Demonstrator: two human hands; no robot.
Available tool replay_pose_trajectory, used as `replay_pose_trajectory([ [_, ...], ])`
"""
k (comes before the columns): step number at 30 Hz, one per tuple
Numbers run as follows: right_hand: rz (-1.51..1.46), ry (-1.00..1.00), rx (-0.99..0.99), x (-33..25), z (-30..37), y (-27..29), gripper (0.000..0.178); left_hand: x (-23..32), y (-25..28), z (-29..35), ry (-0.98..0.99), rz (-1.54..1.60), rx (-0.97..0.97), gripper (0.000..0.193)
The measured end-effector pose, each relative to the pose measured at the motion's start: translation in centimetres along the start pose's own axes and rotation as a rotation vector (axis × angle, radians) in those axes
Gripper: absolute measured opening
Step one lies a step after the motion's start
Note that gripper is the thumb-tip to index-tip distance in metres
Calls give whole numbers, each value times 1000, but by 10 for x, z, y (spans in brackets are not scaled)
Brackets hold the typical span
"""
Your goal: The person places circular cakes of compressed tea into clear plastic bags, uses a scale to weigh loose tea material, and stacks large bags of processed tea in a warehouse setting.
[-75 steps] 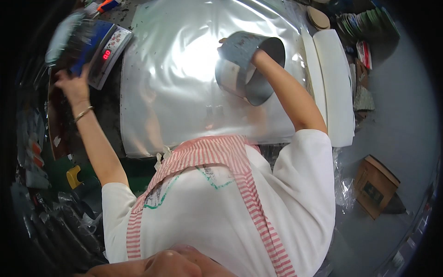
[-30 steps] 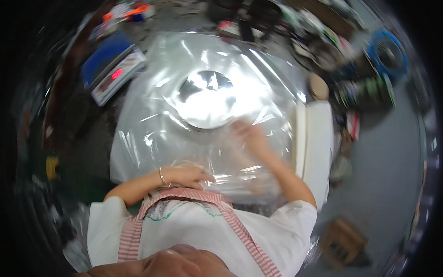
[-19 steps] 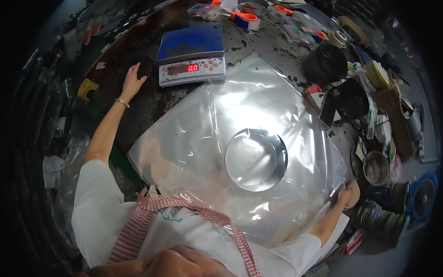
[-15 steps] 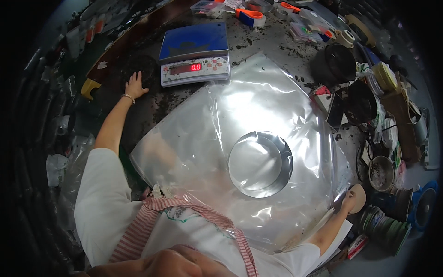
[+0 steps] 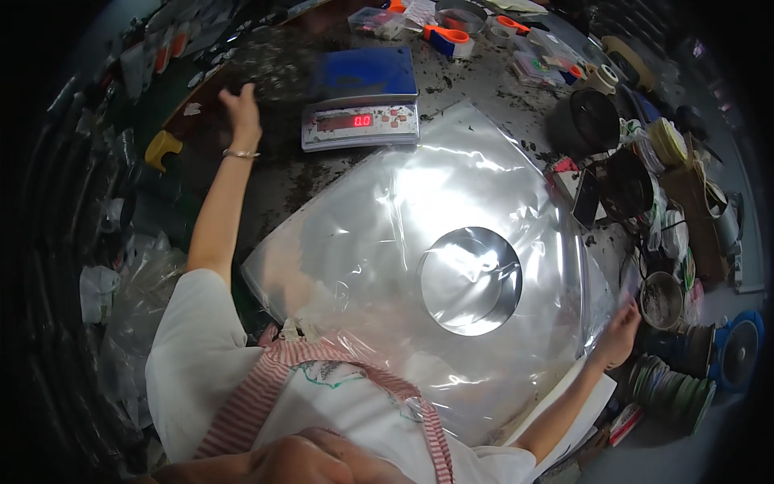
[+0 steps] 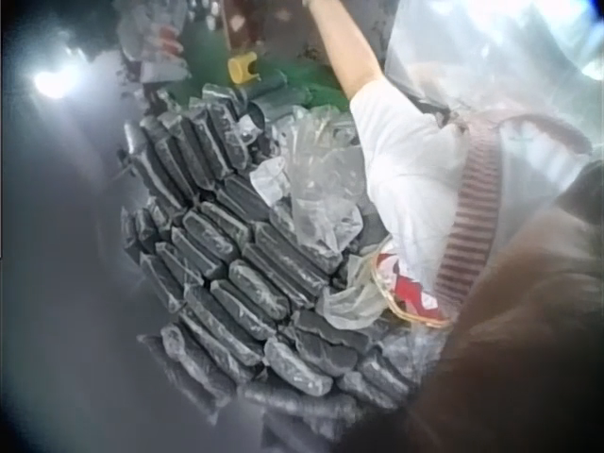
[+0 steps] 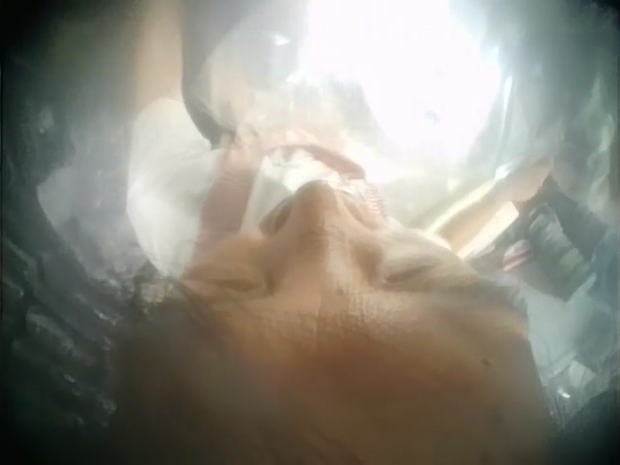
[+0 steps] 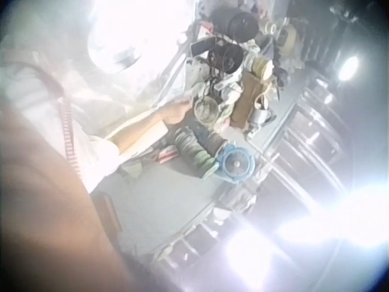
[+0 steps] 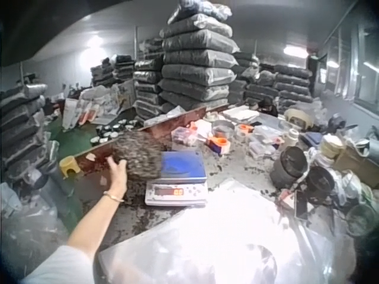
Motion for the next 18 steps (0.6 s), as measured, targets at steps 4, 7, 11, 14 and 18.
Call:
replay_pose_trajectory([
  [4, -58, 610, -175, -115, 107, -10, 17, -77, -73, 10, 654, 168, -165, 66],
  [7, 50, 797, -483, -163, 183, -35, 18, -50, -85, 40, 651, -53, -384, 72],
  [11, -318, 514, -444, -163, 184, -18, 12, -128, 18, -3, 275, -415, -276, 62],
  [14, -477, 246, -369, -157, 190, 3, 14, -136, 127, -2, 11, -1040, -112, 61],
  [18, -556, 127, -566, -166, 205, -3, 19, -206, 308, -10, 192, -1456, 51, 78],
])
Point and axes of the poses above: each hand's wrist, its own z-axis away from the middle knuckle, its own y-axis out of the back of the hand, x = y × z, the point moved 4 cm from there along -z, towards the middle knuckle, and after that the axes turned 2 degrees about -x, right-handed, at the moved point
